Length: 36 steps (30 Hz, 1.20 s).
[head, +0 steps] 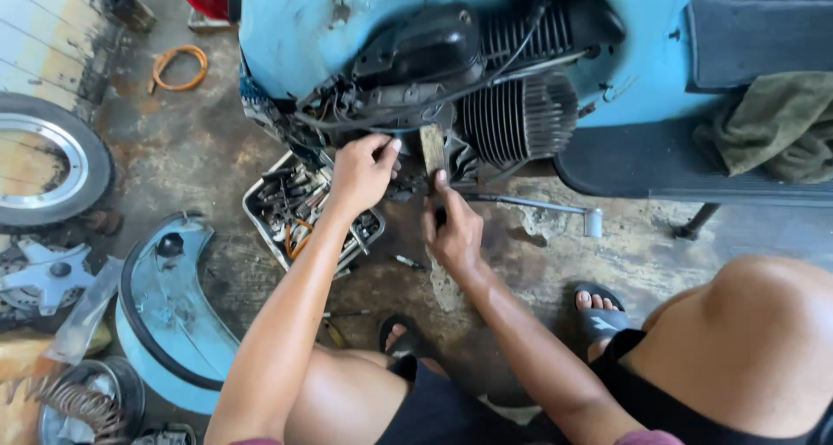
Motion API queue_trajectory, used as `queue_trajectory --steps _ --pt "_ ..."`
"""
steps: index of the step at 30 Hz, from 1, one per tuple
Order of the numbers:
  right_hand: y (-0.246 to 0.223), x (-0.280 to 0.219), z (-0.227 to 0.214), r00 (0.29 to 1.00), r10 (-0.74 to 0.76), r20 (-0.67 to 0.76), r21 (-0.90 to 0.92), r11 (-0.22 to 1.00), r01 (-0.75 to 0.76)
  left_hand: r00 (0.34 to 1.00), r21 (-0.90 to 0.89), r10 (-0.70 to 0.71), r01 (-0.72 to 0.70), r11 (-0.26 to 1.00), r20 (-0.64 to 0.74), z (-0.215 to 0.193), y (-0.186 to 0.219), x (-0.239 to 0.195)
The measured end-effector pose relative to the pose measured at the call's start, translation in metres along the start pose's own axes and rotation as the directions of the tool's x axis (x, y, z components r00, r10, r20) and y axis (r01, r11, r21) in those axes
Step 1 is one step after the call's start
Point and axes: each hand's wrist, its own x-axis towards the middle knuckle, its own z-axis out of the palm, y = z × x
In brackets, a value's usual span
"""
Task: The person sits on the floor beside a blue scooter with its engine exposed and files a metal engine component using a flat file, holding the part steady with the other hand. They continue filing the same component throughout the episode, occasionally repositioning the file against the part.
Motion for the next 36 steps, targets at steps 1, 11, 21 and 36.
queue_trajectory --steps 1,11,21,36 --pt "0.004 -0.015 -0.005 1.000 -0.008 -0.004 0.001 1.000 0.008 1.000 -0.001 0.006 -0.006 1.000 -0.007 0.001 0.000 -0.003" --pt "0.001 -0.021 -0.006 0.999 0.032 -0.004 0.008 0.999 -0.032 1.000 0.010 -0.031 0.031 0.999 -0.003 0.001 0.007 -0.005" --pt "-0.005 -0.010 -0.004 0.996 0.084 -0.022 0.062 0.995 -0.082 0.999 0.071 -0.051 0.051 0.996 0.002 -0.007 0.019 0.000" --pt "0.025 -0.039 0.018 0.993 0.108 -0.053 0.059 0.993 -0.105 0.995 0.048 -0.101 0.100 0.994 0.017 0.002 0.007 0.002"
